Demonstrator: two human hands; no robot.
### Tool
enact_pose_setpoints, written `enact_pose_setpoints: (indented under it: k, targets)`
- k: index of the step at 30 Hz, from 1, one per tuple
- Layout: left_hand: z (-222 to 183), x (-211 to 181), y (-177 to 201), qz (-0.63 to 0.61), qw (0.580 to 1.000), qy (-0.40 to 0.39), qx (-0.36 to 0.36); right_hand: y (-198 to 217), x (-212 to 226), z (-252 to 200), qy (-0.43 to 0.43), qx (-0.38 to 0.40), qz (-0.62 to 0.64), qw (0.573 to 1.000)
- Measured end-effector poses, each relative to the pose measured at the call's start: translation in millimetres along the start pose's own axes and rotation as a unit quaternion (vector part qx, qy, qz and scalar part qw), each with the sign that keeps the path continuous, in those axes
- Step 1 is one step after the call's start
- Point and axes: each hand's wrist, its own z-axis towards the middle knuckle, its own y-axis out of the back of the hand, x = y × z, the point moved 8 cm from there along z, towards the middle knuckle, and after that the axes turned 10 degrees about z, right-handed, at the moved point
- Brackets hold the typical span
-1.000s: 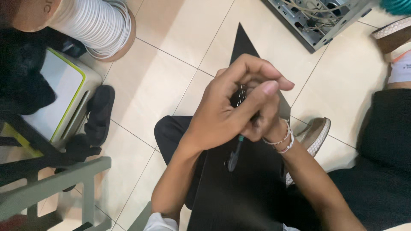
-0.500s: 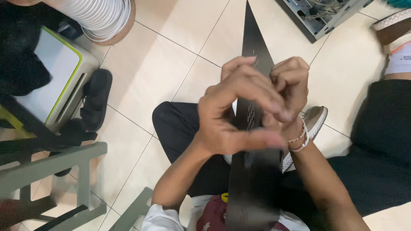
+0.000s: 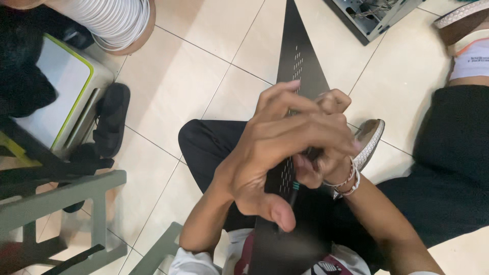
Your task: The person uses a toothbrush to scrub a metal computer panel and the back of a computer case, removing dust from the vents and surfaces.
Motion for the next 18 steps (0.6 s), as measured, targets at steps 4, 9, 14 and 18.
enact_pose_setpoints:
  k: [4, 9, 14, 18]
  targets:
    - [-1, 16, -2, -0.012, 1.000, -0.002, 0.005, 5, -18, 12, 0.003, -0.021, -0.052, 0.998]
    - [5, 22, 6, 0.006, 0.999, 0.020, 0.037, -1, -13, -1, -0.066, -0.039, 0.083, 0.994]
    - [9, 19, 0, 0.014, 0.997, 0.015, 0.076, -3, -21, 11, -0.041, -0.049, 0.080, 0.995]
    - [15, 16, 4, 0.026, 0.994, 0.026, 0.100, -3, -26, 28, -0.032, -0.028, 0.054, 0.998]
